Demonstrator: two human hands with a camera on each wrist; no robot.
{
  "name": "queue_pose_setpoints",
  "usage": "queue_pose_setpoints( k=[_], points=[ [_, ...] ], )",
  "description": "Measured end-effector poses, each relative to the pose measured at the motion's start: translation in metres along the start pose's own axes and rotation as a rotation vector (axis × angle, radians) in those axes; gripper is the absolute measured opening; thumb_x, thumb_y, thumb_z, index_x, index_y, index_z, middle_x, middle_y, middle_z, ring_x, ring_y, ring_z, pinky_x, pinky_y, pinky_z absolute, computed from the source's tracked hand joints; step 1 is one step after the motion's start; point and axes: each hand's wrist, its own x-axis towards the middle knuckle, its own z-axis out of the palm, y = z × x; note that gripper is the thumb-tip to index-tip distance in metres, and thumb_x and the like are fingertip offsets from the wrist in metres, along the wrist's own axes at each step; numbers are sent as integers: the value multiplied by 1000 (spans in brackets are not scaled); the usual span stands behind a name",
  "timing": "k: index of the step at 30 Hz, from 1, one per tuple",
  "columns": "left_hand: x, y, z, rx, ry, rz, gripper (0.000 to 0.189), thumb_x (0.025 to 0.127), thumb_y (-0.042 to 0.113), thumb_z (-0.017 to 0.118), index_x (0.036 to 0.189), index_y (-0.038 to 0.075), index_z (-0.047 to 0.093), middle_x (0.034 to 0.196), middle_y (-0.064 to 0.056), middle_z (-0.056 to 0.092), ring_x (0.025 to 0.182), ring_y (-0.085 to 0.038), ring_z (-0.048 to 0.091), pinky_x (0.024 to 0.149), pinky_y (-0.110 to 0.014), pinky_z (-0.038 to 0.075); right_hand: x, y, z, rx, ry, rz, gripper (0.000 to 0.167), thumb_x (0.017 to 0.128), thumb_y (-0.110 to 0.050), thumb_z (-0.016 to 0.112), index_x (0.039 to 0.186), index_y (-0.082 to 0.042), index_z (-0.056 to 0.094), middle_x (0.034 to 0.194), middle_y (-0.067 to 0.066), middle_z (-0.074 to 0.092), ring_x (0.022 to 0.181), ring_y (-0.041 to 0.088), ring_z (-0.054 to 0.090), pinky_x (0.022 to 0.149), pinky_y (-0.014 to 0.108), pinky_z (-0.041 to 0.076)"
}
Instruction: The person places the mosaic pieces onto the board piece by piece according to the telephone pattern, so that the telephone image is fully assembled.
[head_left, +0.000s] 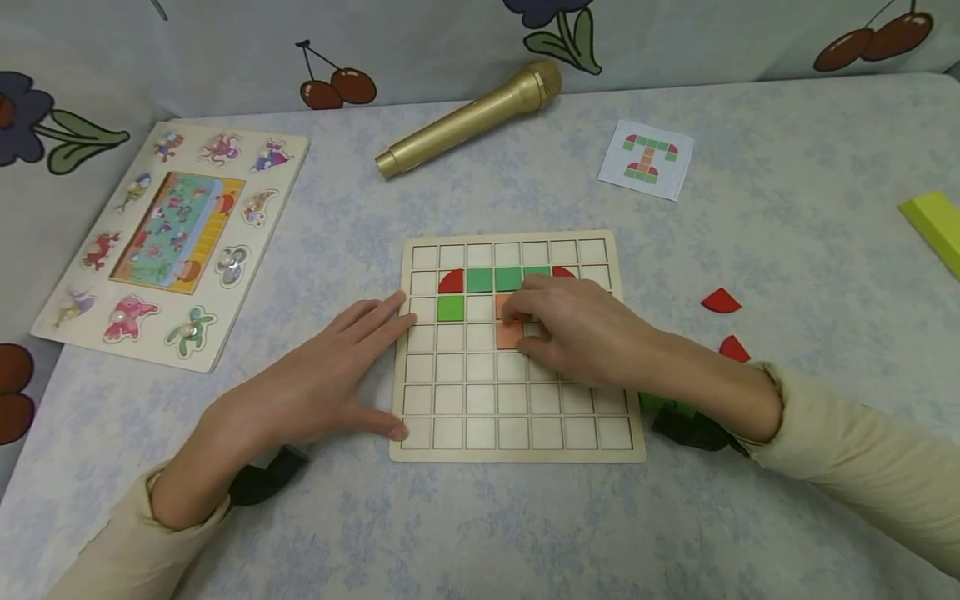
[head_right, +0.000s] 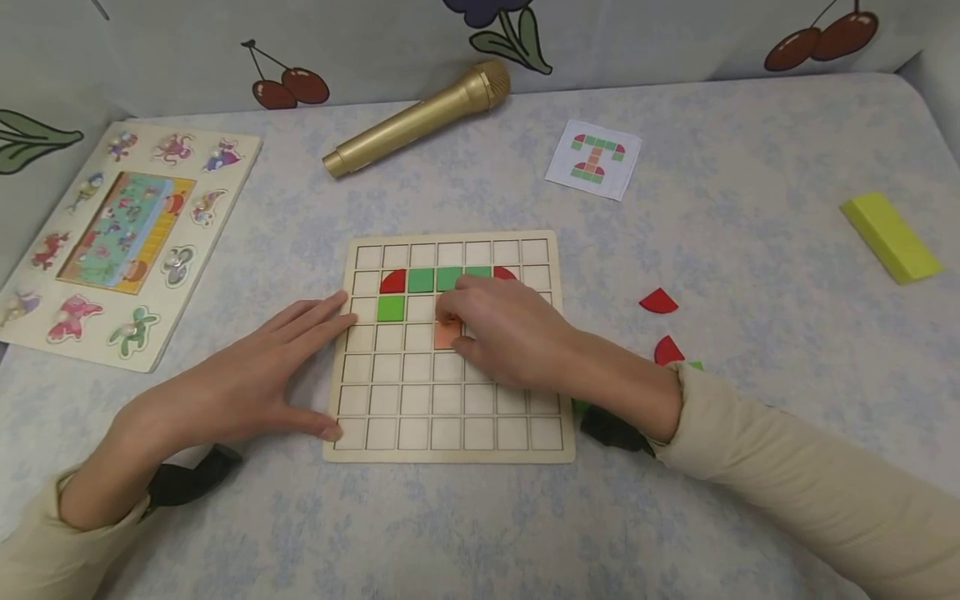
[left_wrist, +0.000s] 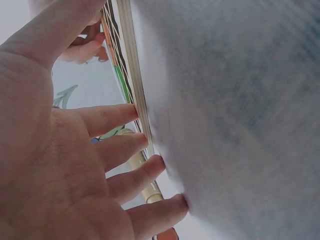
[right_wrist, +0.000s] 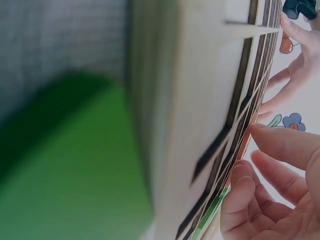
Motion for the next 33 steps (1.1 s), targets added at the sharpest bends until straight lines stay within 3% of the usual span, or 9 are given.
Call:
queue_pose_setpoints(
  k=[15, 24, 33],
  points=[
    [0, 0, 1, 4, 7, 8, 112, 72, 55, 83, 158, 13, 24, 165, -3, 7, 148, -26, 9, 108, -50, 33, -26, 11, -16, 8, -2, 55, 20, 85, -3, 70, 104, -10, 72, 94, -3, 61, 75, 11, 51, 67, 32, 45],
    [0, -1, 1, 4, 8, 7, 111, 73, 54, 83, 158, 12, 24, 165, -3, 6, 148, -25, 9, 109, -50, 33, -59, 27, -32, -14, -22, 144, 24, 86, -12, 77, 110, -14, 72, 95, -8, 59, 79, 9, 51, 65, 28, 46],
    [0, -1, 1, 10, 8, 8, 111, 73, 55, 82, 158, 13, 23, 165, -3, 5, 148, -26, 8, 109, -50, 33, -92, 49, -35, -97, 43, 114, 30, 80, -11, 82, 108, -12, 73, 92, -13, 59, 73, 3, 51, 58, 24, 43]
  ],
)
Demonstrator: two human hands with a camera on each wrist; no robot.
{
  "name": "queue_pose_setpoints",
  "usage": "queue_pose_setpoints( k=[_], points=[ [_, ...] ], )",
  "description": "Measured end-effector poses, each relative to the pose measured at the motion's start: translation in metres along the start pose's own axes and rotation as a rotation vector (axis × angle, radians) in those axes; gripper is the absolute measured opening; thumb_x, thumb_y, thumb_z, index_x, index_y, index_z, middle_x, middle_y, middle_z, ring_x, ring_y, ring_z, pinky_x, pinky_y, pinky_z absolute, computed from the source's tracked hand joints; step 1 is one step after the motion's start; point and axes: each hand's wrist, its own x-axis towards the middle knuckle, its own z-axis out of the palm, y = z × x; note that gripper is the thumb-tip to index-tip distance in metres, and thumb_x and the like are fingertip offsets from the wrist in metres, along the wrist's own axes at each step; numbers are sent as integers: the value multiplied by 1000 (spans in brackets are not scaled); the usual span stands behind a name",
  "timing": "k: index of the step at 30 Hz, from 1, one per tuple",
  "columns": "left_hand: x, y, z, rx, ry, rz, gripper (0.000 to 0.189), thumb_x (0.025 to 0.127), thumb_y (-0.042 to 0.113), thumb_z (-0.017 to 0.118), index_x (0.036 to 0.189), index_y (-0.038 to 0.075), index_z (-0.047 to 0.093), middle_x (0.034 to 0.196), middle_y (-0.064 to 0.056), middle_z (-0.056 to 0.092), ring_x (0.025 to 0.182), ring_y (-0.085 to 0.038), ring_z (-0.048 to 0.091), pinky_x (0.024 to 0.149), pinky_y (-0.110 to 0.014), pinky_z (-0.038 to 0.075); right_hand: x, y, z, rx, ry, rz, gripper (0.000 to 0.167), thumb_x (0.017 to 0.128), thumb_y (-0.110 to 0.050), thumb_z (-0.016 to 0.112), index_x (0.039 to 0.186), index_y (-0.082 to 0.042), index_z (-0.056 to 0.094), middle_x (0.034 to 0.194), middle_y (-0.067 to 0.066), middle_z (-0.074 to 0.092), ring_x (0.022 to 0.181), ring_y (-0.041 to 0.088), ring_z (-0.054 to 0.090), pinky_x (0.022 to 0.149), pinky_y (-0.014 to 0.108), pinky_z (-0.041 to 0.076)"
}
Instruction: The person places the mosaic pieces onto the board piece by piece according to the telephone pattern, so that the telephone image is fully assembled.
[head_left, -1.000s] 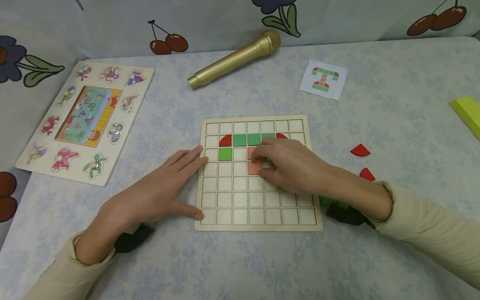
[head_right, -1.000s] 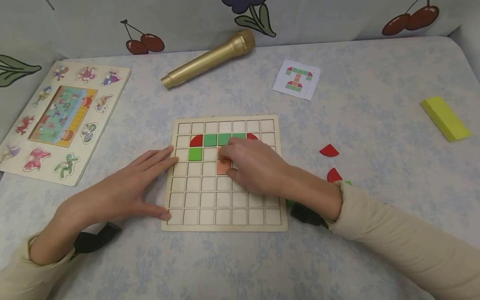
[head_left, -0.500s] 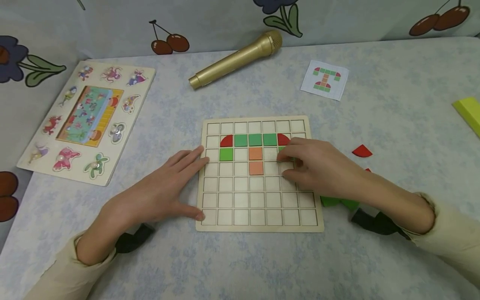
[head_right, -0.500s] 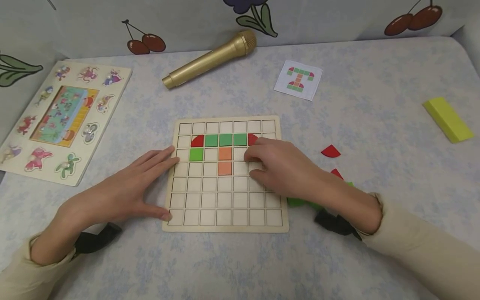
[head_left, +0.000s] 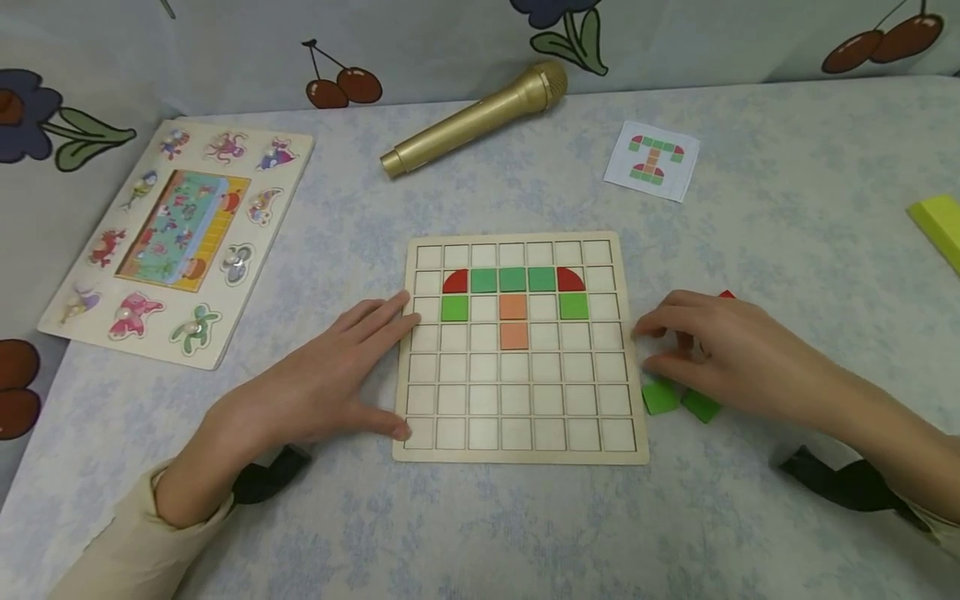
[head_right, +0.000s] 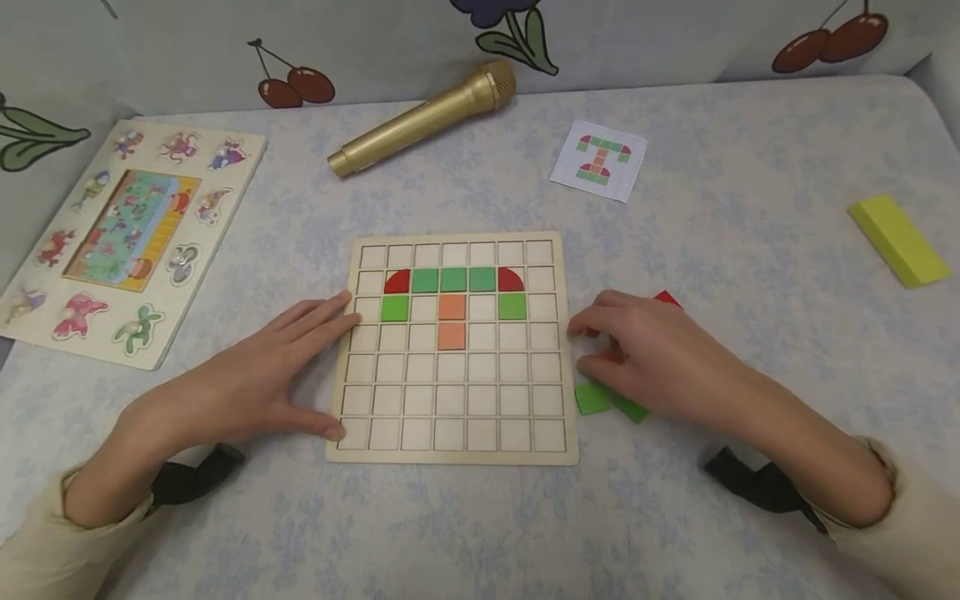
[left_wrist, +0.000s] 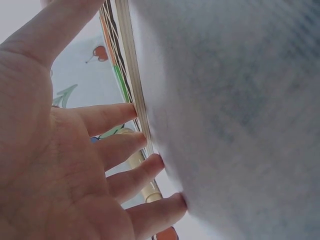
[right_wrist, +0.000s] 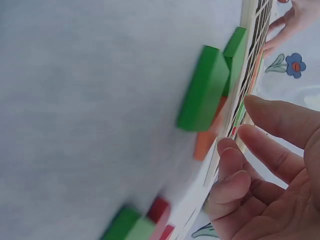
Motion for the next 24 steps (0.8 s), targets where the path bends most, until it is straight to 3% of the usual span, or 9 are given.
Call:
queue_pose_setpoints(
  k=[6, 10, 18, 24],
  points=[
    [0, 0, 0, -4, -5, -5, 112, 73, 54, 83, 158, 12, 24, 165, -3, 5, 149, -26, 8, 109, -50, 32, -17, 9, 1, -81, 58, -14, 28, 77, -10, 83, 102, -19, 74, 87, -17, 55, 74, 2, 47, 59, 22, 42],
    [1, 0, 0, -6, -8, -13, 112, 73, 54, 83, 158, 12, 23, 165, -4, 5, 149, -27, 7, 110, -51, 30, -24, 13, 2, -99, 37, 16, 34, 74, -7, 85, 103, -19, 73, 88, -17, 54, 73, 2, 46, 60, 22, 42],
    [1, 0, 0, -11, -6, -5, 112, 73, 55, 82, 158, 12, 23, 165, -3, 5, 149, -27, 7, 111, -51, 29, -28, 16, 4, -99, 32, 46, 37, 71, -3, 85, 102, -20, 74, 87, -16, 52, 71, 0, 47, 59, 22, 42],
    [0, 0, 0, -10, -6, -7, 113, 72, 54, 83, 158, 11, 23, 165, -4, 6, 149, -28, 7, 111, -51, 28, -28, 16, 5, -87, 75, 8, 31, 74, -8, 86, 99, -22, 76, 85, -19, 51, 70, -2, 45, 59, 18, 40]
  ],
)
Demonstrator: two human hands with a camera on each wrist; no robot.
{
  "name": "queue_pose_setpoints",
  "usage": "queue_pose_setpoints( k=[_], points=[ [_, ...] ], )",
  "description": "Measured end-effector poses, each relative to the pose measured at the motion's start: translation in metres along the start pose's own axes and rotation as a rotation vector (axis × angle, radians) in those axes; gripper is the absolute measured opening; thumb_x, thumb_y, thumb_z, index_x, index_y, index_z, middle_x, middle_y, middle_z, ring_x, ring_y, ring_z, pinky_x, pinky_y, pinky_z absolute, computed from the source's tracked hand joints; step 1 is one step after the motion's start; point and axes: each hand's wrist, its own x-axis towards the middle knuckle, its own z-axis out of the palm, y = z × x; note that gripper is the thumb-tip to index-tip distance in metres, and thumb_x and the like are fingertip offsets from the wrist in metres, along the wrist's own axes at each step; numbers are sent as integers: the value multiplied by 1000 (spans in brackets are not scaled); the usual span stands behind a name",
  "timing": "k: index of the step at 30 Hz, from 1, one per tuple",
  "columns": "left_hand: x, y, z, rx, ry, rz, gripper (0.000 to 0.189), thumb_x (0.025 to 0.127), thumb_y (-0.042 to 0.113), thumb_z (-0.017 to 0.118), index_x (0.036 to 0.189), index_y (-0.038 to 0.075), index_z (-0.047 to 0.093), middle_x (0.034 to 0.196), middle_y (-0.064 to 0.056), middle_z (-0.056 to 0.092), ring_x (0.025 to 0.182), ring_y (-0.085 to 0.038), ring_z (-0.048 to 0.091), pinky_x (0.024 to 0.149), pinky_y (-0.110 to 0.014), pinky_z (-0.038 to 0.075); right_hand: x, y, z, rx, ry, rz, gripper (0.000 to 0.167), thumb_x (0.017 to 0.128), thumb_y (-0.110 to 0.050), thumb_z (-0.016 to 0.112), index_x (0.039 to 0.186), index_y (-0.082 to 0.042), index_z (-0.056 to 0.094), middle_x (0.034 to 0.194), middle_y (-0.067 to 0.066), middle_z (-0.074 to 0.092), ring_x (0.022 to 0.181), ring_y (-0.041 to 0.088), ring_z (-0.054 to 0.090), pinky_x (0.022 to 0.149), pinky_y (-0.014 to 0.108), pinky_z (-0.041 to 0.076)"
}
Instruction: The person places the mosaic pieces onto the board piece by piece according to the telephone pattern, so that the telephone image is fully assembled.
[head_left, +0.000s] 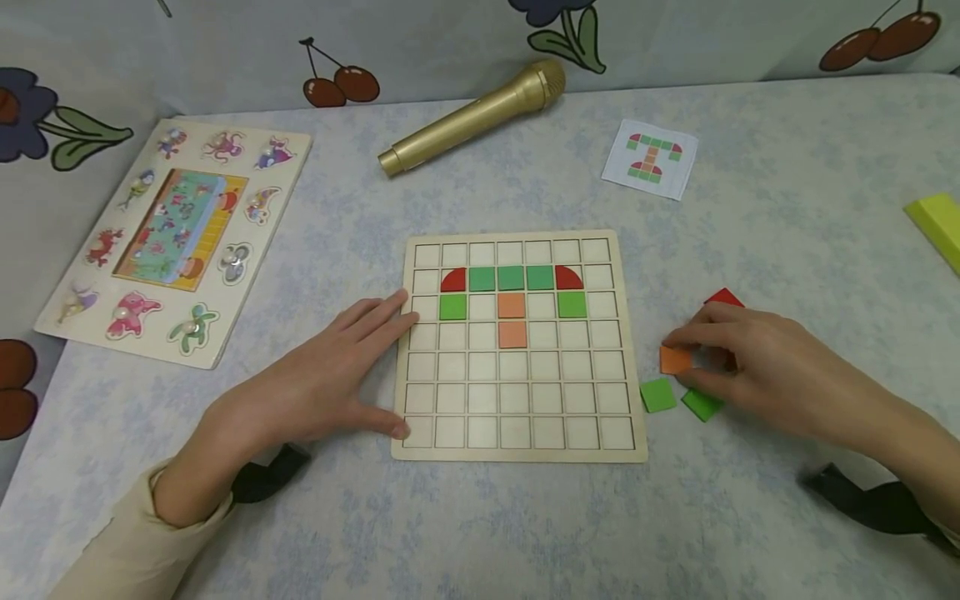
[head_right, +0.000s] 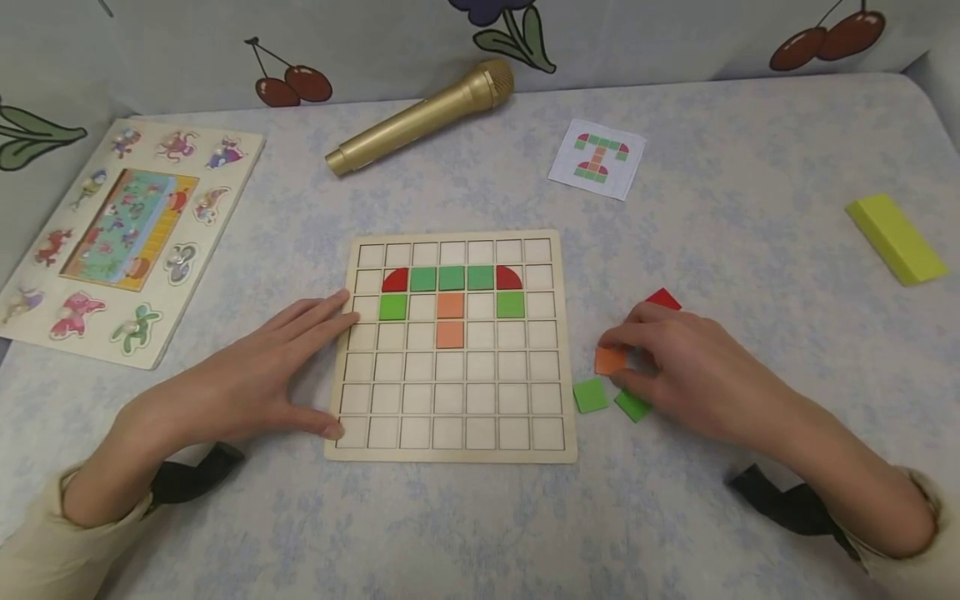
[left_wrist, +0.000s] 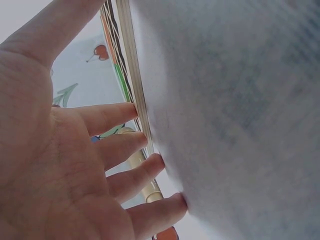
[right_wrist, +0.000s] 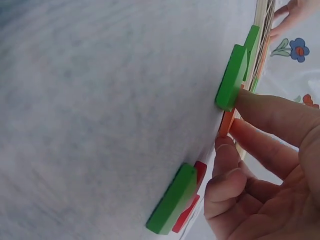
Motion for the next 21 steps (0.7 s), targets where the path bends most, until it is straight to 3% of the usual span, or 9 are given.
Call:
queue_pose_setpoints(
  k=[5, 12, 21],
  points=[
    [0, 0, 0, -1, -1, -3, 113, 72, 55, 83, 158, 12, 23, 165, -3, 5, 149, -27, 7, 111, -51, 28, 0, 1, 1, -7, 35, -60, 29, 74, -10, 86, 99, -21, 77, 87, -21, 50, 69, -3, 43, 59, 13, 36],
    [0, 0, 0, 4, -6, -14, 113, 72, 55, 83, 158, 12, 22, 165, -2, 4, 149, -27, 6, 112, -52, 27, 1, -4, -1, 8, 4, -50, 29, 77, -15, 85, 102, -24, 76, 88, -22, 51, 68, -3, 44, 55, 18, 39],
    [0, 0, 0, 8, 4, -5, 112, 73, 55, 82, 158, 13, 23, 165, -1, 5, 149, -26, 8, 110, -51, 30, 8, -12, -2, 74, 51, -113, 35, 74, -10, 86, 103, -24, 73, 93, -22, 55, 75, -1, 49, 59, 15, 40]
  ],
)
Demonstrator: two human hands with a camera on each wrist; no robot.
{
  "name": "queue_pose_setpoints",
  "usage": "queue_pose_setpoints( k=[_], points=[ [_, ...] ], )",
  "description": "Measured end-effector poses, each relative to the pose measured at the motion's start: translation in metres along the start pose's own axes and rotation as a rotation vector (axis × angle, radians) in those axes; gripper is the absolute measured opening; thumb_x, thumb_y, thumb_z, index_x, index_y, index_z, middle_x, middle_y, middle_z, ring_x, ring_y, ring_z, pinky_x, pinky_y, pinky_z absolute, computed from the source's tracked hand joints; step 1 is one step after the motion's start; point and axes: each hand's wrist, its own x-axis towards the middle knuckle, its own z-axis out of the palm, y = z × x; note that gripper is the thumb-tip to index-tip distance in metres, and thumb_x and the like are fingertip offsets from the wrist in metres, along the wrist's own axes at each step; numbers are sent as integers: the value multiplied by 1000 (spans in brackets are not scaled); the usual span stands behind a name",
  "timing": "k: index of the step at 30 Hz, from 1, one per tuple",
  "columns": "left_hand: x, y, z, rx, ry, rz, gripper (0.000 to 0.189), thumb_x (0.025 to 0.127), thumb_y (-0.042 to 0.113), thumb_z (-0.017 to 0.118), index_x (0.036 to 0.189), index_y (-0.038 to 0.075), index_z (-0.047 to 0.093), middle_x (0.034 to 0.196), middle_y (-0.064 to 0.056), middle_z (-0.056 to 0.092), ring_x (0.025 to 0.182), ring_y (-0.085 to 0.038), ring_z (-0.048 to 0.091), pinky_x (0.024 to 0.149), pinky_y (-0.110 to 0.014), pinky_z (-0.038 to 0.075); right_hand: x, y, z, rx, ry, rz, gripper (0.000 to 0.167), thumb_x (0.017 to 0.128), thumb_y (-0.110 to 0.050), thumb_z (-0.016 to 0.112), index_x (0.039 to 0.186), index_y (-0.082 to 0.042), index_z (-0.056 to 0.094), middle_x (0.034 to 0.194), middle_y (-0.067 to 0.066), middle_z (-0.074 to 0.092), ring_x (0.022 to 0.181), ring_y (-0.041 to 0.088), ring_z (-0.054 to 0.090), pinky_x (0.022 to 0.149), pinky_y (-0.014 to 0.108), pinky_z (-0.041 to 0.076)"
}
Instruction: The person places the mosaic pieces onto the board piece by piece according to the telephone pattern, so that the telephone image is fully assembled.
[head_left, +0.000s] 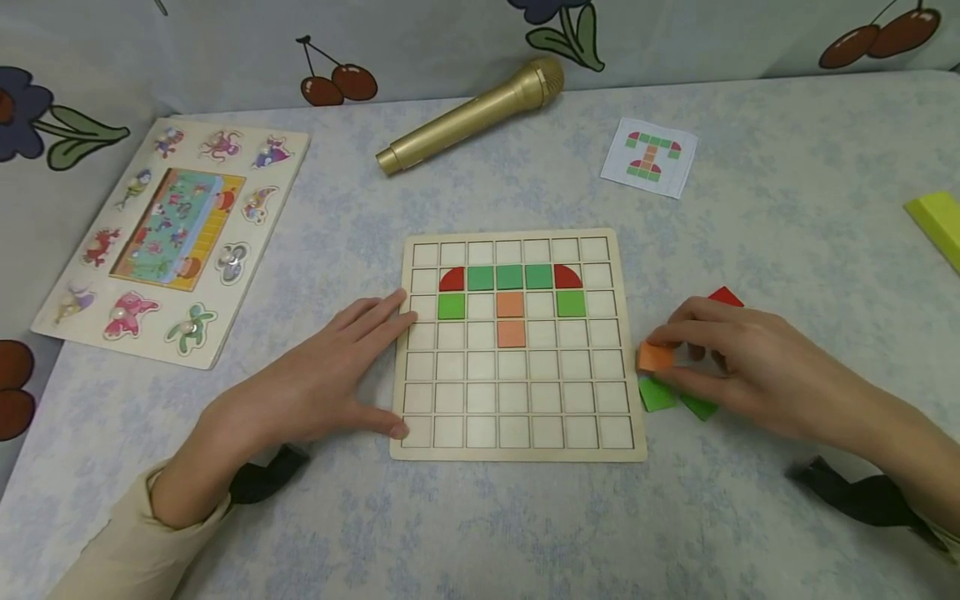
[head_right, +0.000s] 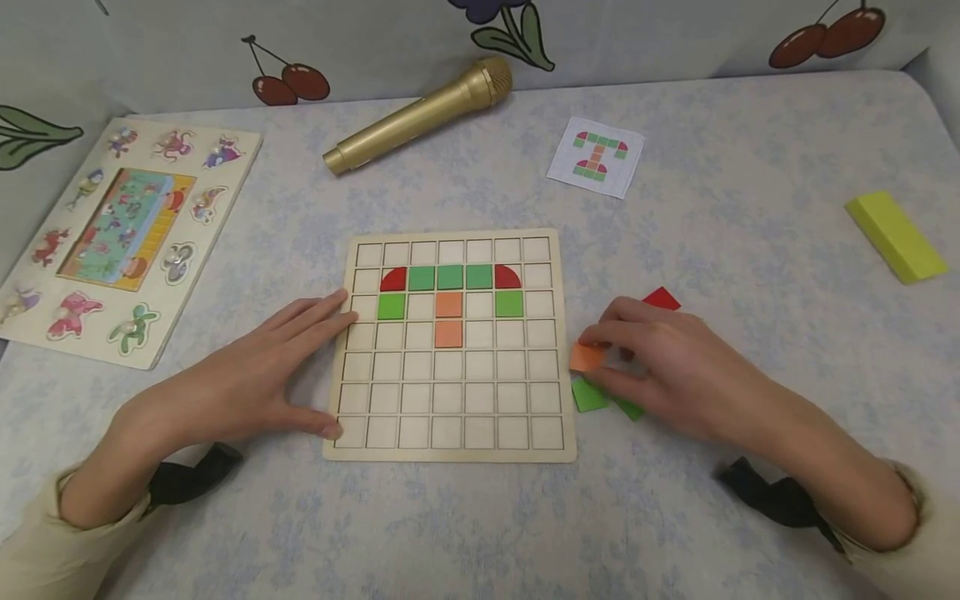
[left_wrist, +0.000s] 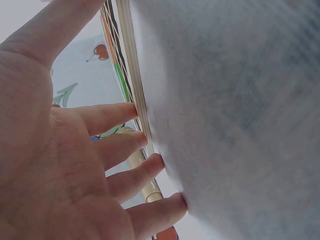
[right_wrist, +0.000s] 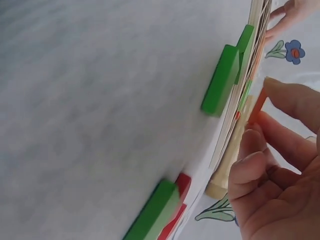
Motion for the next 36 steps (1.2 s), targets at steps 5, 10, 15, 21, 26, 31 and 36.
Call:
queue_pose_setpoints(
  k=[5, 10, 15, 21, 26, 31, 36],
  points=[
    [0, 0, 0, 2, 2, 2, 112, 72, 55, 82, 158, 13, 24, 165, -2, 5, 148, -26, 9, 110, -51, 30, 9, -8, -1, 52, -7, -42, 34, 75, -7, 84, 103, -22, 72, 96, -20, 55, 72, -1, 48, 56, 14, 38],
    [0, 0, 0, 3, 0, 1, 112, 72, 56, 82, 158, 13, 23, 165, -2, 5, 148, -27, 8, 110, -51, 29, 19, -16, 2, 97, -27, -73, 34, 76, -8, 85, 104, -23, 72, 99, -19, 55, 66, -2, 45, 54, 15, 38],
    [0, 0, 0, 2, -2, 2, 113, 72, 57, 82, 158, 12, 23, 165, -3, 5, 149, -27, 7, 111, -51, 29, 32, -27, 10, 124, -51, -85, 32, 78, -9, 84, 104, -22, 71, 96, -18, 56, 68, -1, 46, 54, 18, 41],
    [-1, -1, 0, -2, -4, 3, 112, 73, 57, 81, 158, 12, 23, 165, -3, 5, 149, -27, 8, 111, -51, 29, 53, -49, 20, 190, -136, -53, 23, 85, -12, 79, 105, -18, 72, 95, -14, 58, 69, 0, 49, 60, 22, 45],
    [-2, -1, 0, -2, -6, 3, 112, 73, 58, 80, 158, 12, 23, 165, -3, 5, 149, -27, 7, 111, -52, 29, 69, -62, 31, 176, -157, -75, 20, 86, -11, 76, 106, -12, 72, 93, -9, 58, 69, 2, 49, 61, 23, 46],
    [-1, -1, 0, 0, -5, 7, 112, 73, 58, 80, 158, 13, 22, 165, -3, 5, 149, -28, 6, 111, -52, 28, 78, -68, 39, 136, -148, -86, 18, 87, -8, 75, 105, -9, 73, 91, -5, 56, 64, 4, 46, 57, 24, 43],
    [-1, -1, 0, -1, -9, 0, 113, 73, 58, 80, 158, 13, 22, 165, -2, 4, 149, -29, 6, 112, -53, 27, 83, -70, 45, 114, -165, -69, 20, 85, -10, 78, 104, -6, 74, 90, -3, 55, 65, 6, 46, 56, 24, 43]
  ],
)
